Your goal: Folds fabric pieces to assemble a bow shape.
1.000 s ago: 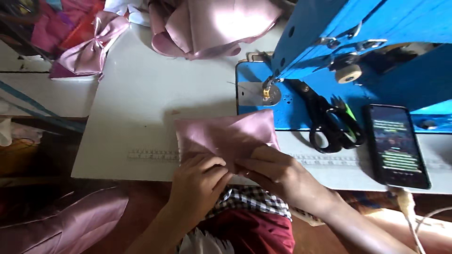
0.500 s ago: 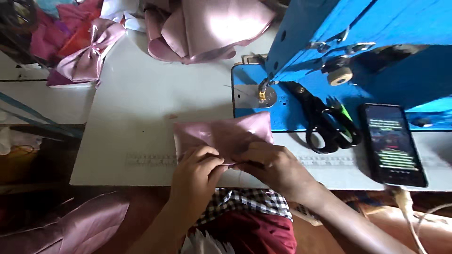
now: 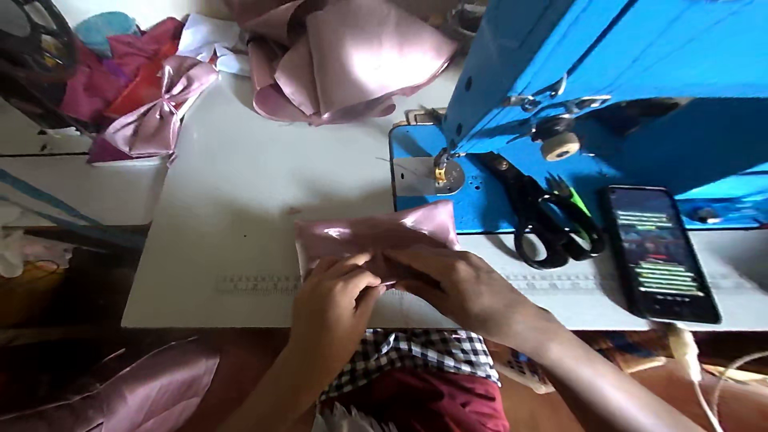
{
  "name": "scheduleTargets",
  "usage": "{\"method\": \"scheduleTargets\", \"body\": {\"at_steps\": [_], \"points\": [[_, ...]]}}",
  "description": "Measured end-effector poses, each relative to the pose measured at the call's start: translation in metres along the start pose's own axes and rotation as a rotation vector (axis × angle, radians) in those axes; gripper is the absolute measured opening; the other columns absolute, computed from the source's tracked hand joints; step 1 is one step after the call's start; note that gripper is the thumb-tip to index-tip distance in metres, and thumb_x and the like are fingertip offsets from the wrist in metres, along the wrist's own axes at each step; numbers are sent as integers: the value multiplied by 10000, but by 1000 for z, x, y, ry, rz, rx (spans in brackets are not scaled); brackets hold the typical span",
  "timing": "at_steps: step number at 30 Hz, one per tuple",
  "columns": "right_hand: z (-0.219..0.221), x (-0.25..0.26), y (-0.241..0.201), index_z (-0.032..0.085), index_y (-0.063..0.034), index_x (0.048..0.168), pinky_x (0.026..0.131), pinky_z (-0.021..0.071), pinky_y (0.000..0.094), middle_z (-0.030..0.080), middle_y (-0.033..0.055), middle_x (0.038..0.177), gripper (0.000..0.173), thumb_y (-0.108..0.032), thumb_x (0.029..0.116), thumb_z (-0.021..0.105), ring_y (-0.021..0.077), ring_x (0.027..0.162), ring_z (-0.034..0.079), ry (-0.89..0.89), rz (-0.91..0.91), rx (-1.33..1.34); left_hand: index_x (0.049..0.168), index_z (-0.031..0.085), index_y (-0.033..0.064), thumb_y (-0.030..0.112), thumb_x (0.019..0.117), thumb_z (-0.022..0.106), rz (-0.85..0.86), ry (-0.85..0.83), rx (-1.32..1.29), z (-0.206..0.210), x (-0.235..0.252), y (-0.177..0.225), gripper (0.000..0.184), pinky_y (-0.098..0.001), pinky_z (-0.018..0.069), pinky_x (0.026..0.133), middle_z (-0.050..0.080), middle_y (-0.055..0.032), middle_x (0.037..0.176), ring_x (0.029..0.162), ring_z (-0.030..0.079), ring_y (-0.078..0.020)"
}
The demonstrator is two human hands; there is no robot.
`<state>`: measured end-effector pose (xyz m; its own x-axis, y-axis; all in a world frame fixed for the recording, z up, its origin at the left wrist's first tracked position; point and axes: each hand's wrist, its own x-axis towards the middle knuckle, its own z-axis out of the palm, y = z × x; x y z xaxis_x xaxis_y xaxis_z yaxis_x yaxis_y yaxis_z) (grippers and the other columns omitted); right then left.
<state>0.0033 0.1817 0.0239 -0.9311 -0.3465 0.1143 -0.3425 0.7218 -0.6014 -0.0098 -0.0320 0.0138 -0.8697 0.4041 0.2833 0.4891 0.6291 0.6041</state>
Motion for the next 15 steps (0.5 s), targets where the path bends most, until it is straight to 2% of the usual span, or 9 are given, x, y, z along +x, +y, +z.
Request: {"method": "scheduleTargets", "body": {"at_steps": [5,9,13,15], "points": [[-1,1,1,748,-121,1202,802,596,462,748,78,1048,295,-293,998,621,229,929,728,0,-11,19,887,804,128,220,928,683,34,21,5,1,1,0,157,-351,558,920,772,-8,1077,1074,703,-167],[0,2,4,772,-117,1039,744,587,435,731,56,931,227,-286,990,629,200,844,709,31,-16,43,877,805,134,207,938,667,70,42,36,2,2,-1,168,-358,560,886,769,14,1042,1017,708,-154],[1,6,3,751,-75,929,665,568,415,682,87,832,195,-224,971,631,241,787,688,81,-148,-53,883,783,152,228,925,674,84,57,71,3,4,1,139,-437,489,961,770,31,974,1099,677,-213],[-2,11,5,710,-48,924,672,560,398,652,102,833,179,-179,976,601,257,792,667,24,-231,-61,952,749,117,200,908,710,92,53,69,1,7,2,102,-434,535,900,759,-3,923,988,707,-212]]}}
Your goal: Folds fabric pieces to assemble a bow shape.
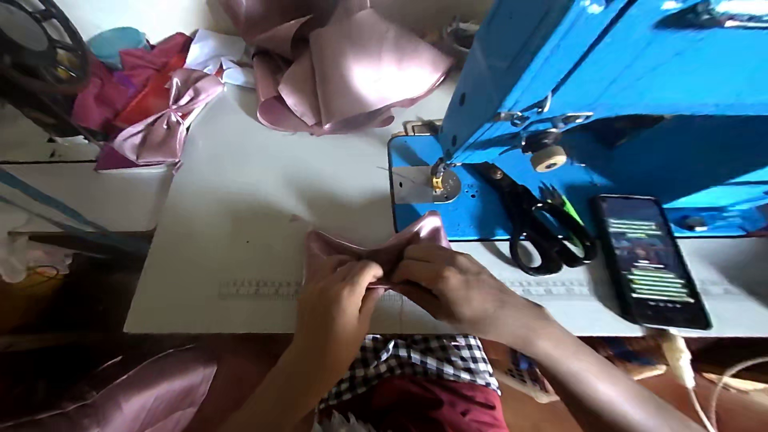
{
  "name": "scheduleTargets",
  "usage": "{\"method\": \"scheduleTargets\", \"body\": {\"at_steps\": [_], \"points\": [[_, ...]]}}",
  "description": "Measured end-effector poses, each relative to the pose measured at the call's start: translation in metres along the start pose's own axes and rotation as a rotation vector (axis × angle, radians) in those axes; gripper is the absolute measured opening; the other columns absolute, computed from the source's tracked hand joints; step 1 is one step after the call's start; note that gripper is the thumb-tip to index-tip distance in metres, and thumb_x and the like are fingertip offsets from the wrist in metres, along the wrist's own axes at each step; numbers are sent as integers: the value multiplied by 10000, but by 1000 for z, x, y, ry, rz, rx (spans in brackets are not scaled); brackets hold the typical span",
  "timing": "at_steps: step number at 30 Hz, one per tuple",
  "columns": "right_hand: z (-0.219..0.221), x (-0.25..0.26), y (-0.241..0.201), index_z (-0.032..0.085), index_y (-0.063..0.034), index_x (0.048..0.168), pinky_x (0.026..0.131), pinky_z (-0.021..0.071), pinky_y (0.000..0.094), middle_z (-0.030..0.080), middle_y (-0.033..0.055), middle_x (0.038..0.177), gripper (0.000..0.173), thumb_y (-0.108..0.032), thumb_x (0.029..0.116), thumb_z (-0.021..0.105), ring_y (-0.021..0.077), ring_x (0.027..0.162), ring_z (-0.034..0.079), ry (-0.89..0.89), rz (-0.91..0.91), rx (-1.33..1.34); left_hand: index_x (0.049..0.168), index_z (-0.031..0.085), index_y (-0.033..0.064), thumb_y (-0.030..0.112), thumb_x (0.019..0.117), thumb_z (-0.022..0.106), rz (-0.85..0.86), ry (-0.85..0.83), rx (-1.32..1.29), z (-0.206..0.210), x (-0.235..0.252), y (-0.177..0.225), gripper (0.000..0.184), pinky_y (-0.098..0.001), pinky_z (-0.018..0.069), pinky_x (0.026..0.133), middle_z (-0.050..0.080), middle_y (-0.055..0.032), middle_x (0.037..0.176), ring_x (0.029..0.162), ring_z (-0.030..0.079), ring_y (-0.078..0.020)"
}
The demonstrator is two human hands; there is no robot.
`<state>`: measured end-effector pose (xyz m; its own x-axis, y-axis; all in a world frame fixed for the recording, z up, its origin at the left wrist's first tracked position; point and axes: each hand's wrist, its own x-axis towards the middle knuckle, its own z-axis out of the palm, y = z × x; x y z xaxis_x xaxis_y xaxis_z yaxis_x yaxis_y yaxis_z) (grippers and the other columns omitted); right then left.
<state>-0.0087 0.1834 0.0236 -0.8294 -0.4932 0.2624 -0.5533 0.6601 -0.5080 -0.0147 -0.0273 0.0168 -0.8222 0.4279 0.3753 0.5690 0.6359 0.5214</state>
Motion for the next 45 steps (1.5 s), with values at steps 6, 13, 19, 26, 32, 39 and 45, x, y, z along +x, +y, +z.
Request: {"method": "scheduleTargets", "body": {"at_steps": [6,13,19,26,32,39,45], "points": [[-3,5,8,687,-44,1001,723,543,359,659,97,876,186,-203,997,591,208,806,646,-74,37,135,921,809,126,224,934,688,-10,-33,-3,-3,2,-3,156,-452,549,866,746,-54,1137,991,711,-223],[-2,5,2,679,-23,1290,913,566,452,723,149,1133,354,-223,1011,592,283,1028,703,-89,104,78,922,804,137,254,958,648,-22,-56,31,-4,0,-4,198,-499,528,876,753,-51,1194,1063,712,-253],[-5,8,6,741,-61,1026,781,571,434,710,103,918,203,-222,990,622,252,882,694,-73,68,73,918,813,141,229,956,655,16,-38,-17,-1,2,-8,184,-411,533,888,761,-3,1084,1021,704,-175],[-11,16,7,681,-50,983,704,523,427,629,84,815,195,-228,1000,603,220,756,622,-167,152,152,1027,752,71,177,934,689,-46,-6,-83,1,7,-7,155,-349,580,801,748,-44,935,856,711,-162],[-8,15,8,691,-84,1090,723,536,405,663,61,847,216,-261,1010,598,191,762,635,-135,168,168,1033,736,67,199,927,695,-57,-4,-12,0,8,-5,174,-439,555,802,738,-52,920,850,705,-207],[-1,11,13,720,-129,1169,798,556,392,722,48,980,241,-263,1002,609,163,856,671,-36,109,200,1083,695,38,204,883,744,-77,36,4,1,8,-6,264,-439,555,815,739,-47,910,866,706,-220],[-6,14,7,668,-89,1347,828,565,438,735,117,1040,390,-272,1005,616,239,889,692,-86,157,146,994,703,46,186,877,748,-80,25,22,-1,10,-4,188,-440,552,778,724,-68,880,830,698,-238]]}}
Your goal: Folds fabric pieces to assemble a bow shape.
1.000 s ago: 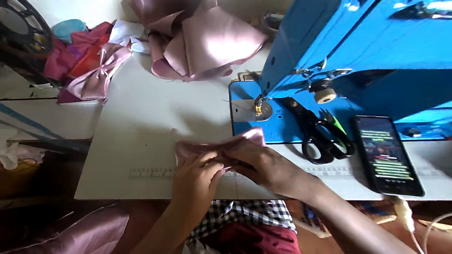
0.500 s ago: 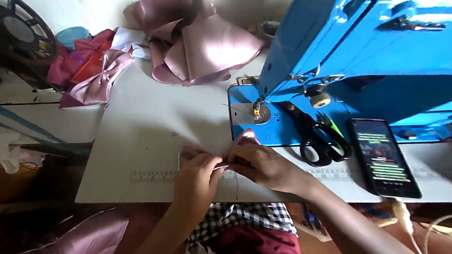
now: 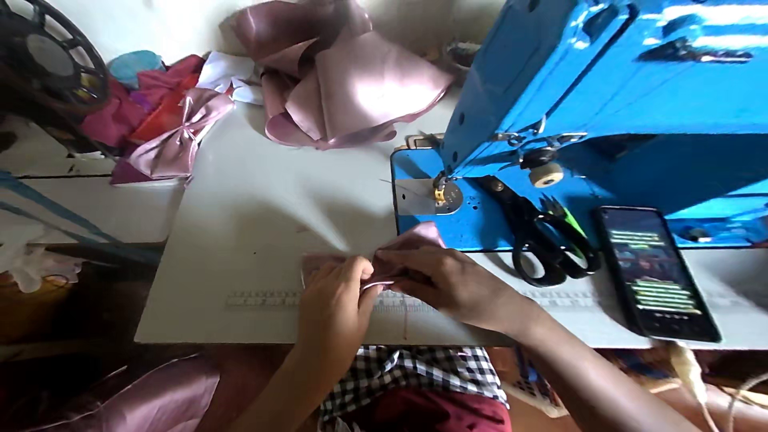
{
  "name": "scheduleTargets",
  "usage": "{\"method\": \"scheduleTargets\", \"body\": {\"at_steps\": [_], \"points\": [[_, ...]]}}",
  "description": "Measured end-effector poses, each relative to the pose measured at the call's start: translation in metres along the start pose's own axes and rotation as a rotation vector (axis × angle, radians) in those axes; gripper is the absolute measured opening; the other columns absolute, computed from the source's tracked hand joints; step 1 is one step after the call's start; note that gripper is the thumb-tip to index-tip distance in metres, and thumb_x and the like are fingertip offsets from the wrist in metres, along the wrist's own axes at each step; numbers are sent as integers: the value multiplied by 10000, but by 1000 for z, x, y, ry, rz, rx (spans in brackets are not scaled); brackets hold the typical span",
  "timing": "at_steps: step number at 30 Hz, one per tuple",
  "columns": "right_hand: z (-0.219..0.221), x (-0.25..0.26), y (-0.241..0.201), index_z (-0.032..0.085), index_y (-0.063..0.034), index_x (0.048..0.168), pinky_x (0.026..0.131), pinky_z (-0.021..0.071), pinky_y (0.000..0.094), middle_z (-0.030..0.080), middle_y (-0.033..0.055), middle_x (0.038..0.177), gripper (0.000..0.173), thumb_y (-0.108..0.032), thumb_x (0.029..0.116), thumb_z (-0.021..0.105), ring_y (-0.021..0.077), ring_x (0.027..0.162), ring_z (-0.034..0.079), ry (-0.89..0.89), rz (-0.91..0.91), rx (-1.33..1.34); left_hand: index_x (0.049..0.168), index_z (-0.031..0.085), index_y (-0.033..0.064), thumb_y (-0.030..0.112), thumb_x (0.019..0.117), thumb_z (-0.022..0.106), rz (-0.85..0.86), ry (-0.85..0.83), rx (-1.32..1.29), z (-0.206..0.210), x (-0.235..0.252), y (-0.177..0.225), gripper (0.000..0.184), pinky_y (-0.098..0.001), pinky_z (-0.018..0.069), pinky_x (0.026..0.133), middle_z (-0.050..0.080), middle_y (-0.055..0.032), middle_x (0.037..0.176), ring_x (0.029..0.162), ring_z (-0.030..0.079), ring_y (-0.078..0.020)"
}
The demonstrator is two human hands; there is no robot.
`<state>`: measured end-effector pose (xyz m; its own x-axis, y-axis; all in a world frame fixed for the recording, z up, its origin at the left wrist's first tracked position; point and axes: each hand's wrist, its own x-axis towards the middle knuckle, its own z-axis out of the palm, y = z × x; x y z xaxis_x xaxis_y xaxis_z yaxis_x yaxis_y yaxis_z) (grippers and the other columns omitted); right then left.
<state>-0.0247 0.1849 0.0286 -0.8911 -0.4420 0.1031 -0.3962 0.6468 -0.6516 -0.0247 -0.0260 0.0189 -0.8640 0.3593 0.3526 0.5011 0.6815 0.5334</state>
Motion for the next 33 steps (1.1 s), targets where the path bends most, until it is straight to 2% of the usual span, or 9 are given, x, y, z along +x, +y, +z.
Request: {"method": "scheduleTargets", "body": {"at_steps": [2,5,9,11,13,19,22,29,33], "points": [[-6,4,-4,657,-100,1360,879,558,465,732,115,1086,387,-264,1012,619,244,953,694,-88,68,25,965,708,50,181,872,757,4,-8,-3,-1,1,1,168,-441,551,765,720,-74,859,813,696,-242],[-10,8,-8,698,-103,1265,804,549,429,717,84,993,307,-252,1006,632,200,858,661,-120,118,56,992,725,45,180,877,759,0,-39,-19,-2,3,0,181,-447,559,789,734,-72,883,834,704,-241],[-6,4,-11,726,-70,1079,741,536,422,686,83,893,208,-242,987,654,205,795,639,-63,169,52,1088,755,18,171,910,735,-14,-127,-17,-6,7,0,236,-504,566,834,741,-121,928,883,716,-289],[-2,2,-11,721,-71,1033,717,531,420,674,69,856,196,-250,980,662,199,770,632,-22,187,50,1095,777,55,185,932,714,-14,-171,7,-8,8,2,218,-530,564,842,740,-139,975,926,718,-307],[2,0,-11,728,-76,1009,701,534,420,680,61,840,195,-258,975,665,192,751,639,23,185,50,1088,791,93,198,945,696,13,-184,58,-8,9,5,202,-554,551,808,718,-152,1017,938,707,-329],[9,-3,-9,735,-90,986,683,541,419,686,52,830,191,-260,978,648,189,737,646,91,147,30,944,803,134,251,909,710,88,-97,239,-2,8,15,154,-549,511,858,716,-93,1043,969,692,-292],[12,-6,-6,743,-87,995,702,554,426,704,58,852,213,-266,991,627,197,758,667,128,93,19,905,805,122,204,909,718,105,-94,259,-2,8,18,119,-549,505,872,733,-79,1025,973,697,-290],[18,-9,0,751,-75,1011,748,569,437,727,86,923,227,-241,1008,596,229,835,698,174,-16,-19,946,811,135,260,923,714,-12,-290,60,-16,20,8,160,-549,441,897,741,-51,1031,1021,665,-247],[15,-9,-1,754,-67,1021,789,573,472,734,96,948,204,-209,999,609,244,875,708,144,-25,-4,943,786,152,311,926,719,-46,-399,49,-25,28,10,173,-551,373,958,724,-37,995,1095,616,-245]]}}
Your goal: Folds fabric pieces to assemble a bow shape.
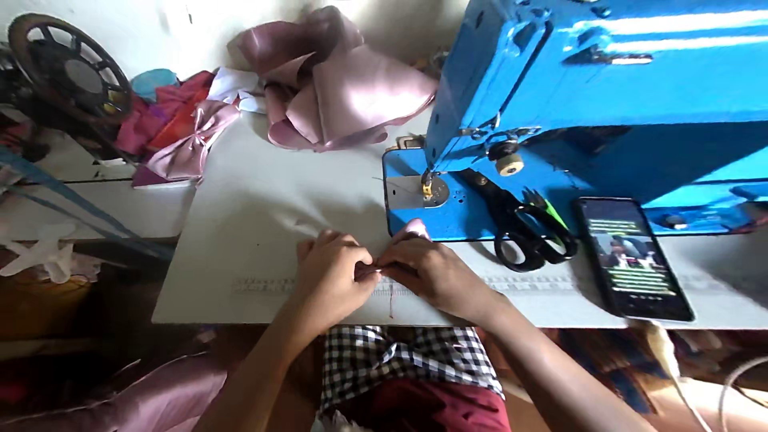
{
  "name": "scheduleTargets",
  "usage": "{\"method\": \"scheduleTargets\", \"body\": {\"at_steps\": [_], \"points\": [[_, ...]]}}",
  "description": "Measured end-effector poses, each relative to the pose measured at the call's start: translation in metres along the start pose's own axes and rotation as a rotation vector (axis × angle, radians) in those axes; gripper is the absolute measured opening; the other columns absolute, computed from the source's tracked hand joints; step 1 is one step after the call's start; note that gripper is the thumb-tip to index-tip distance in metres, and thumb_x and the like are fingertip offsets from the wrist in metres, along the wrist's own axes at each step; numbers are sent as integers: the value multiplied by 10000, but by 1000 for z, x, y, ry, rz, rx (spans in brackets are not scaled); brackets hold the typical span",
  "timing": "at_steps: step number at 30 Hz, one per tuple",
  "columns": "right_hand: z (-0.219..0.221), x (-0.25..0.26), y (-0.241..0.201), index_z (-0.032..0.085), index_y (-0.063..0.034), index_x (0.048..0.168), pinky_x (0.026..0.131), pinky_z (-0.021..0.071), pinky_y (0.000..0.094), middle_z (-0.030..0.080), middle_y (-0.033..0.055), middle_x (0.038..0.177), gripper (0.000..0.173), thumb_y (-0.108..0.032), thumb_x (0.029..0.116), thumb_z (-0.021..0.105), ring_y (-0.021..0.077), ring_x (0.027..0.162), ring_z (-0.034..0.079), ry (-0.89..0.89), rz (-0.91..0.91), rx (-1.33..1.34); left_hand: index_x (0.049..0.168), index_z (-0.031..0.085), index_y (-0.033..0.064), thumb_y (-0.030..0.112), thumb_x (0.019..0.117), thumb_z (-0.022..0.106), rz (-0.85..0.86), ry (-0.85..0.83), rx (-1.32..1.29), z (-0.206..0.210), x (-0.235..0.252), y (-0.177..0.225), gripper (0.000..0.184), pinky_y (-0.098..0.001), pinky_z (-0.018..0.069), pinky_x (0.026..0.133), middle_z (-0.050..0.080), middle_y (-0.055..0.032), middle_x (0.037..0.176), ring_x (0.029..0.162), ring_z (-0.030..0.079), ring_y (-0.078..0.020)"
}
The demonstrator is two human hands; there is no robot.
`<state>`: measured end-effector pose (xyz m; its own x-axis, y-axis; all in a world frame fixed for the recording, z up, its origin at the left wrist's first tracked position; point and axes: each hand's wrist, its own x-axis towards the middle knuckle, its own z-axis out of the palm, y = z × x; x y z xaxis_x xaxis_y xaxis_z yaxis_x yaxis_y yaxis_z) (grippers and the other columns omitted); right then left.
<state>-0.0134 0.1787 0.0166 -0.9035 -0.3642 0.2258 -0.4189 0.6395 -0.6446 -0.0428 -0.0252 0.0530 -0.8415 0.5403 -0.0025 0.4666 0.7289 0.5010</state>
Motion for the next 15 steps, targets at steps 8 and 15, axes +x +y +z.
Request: {"method": "scheduleTargets", "body": {"at_steps": [8,15], "points": [[-14,-7,-8,751,-87,1076,812,584,482,729,96,992,208,-232,1000,623,254,923,711,13,-9,-48,879,762,117,234,925,744,-26,-137,136,-11,11,17,128,-563,323,1033,718,-53,952,1103,616,-248],[-118,-79,-9,678,-9,1191,693,506,223,679,78,961,298,-231,1023,573,19,755,576,539,300,-162,992,795,98,185,946,682,28,102,147,12,-10,14,149,-591,423,982,744,-86,1049,1024,688,-278]]}}
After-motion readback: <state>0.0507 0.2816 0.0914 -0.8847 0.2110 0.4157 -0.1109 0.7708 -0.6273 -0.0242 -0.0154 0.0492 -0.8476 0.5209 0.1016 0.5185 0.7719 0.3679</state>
